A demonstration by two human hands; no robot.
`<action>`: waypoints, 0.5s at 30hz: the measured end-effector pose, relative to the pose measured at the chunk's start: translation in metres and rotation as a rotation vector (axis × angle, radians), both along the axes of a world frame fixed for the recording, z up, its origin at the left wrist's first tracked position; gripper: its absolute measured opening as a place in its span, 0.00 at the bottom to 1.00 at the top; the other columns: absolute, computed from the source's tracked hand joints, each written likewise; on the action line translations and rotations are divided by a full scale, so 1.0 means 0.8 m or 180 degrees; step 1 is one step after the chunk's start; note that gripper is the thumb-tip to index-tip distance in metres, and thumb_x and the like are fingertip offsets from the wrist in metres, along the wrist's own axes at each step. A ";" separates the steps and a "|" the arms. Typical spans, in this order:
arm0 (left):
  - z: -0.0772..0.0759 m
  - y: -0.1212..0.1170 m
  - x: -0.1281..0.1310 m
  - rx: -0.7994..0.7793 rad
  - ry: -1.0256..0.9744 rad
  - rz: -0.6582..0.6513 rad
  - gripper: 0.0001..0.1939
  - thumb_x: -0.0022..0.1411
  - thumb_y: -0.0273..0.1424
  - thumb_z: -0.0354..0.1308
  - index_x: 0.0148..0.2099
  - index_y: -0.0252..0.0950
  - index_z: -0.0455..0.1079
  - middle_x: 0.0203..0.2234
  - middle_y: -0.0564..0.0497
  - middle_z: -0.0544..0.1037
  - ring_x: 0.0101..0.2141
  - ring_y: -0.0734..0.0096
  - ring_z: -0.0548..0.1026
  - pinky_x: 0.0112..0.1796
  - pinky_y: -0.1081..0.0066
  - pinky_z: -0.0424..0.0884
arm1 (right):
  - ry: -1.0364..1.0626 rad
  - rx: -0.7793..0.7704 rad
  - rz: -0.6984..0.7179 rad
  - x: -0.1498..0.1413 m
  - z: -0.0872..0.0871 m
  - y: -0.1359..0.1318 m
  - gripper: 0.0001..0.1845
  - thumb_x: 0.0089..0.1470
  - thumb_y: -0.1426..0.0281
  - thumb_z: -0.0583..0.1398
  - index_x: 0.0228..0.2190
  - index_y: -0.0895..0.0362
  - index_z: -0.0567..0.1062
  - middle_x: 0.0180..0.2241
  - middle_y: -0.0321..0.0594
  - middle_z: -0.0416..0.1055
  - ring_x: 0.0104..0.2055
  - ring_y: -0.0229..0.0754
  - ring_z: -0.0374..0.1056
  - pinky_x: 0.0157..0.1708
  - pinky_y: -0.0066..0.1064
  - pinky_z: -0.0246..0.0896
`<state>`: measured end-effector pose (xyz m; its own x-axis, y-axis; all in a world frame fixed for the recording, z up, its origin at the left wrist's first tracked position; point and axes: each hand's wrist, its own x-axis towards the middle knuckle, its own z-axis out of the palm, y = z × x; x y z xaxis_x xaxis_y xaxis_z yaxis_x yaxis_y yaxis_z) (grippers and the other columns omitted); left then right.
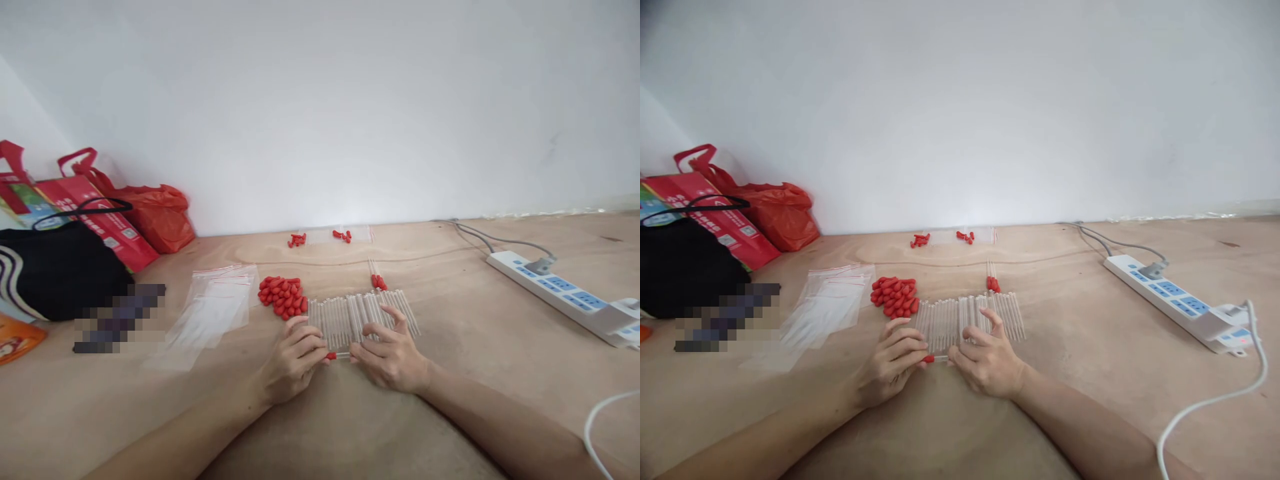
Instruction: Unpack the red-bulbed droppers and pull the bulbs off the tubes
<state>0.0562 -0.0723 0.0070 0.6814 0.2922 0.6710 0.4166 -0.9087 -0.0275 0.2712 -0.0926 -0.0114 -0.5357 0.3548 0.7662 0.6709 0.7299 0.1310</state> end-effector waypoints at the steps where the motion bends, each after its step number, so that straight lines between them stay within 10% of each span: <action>1: 0.000 0.001 -0.003 -0.0005 -0.0033 0.0002 0.06 0.58 0.24 0.50 0.31 0.38 0.67 0.24 0.55 0.74 0.32 0.74 0.71 0.46 0.62 0.61 | 0.0035 -0.0013 0.0002 0.002 0.001 0.000 0.10 0.54 0.70 0.51 0.25 0.54 0.70 0.15 0.27 0.64 0.29 0.32 0.62 0.52 0.43 0.35; 15: 0.014 0.031 -0.045 -0.0264 -0.0985 0.1457 0.13 0.59 0.28 0.47 0.46 0.37 0.66 0.33 0.48 0.67 0.35 0.70 0.69 0.38 0.69 0.68 | 0.0547 -0.0374 -0.1602 0.038 0.005 0.023 0.12 0.52 0.73 0.51 0.33 0.55 0.74 0.17 0.33 0.68 0.26 0.35 0.62 0.44 0.37 0.42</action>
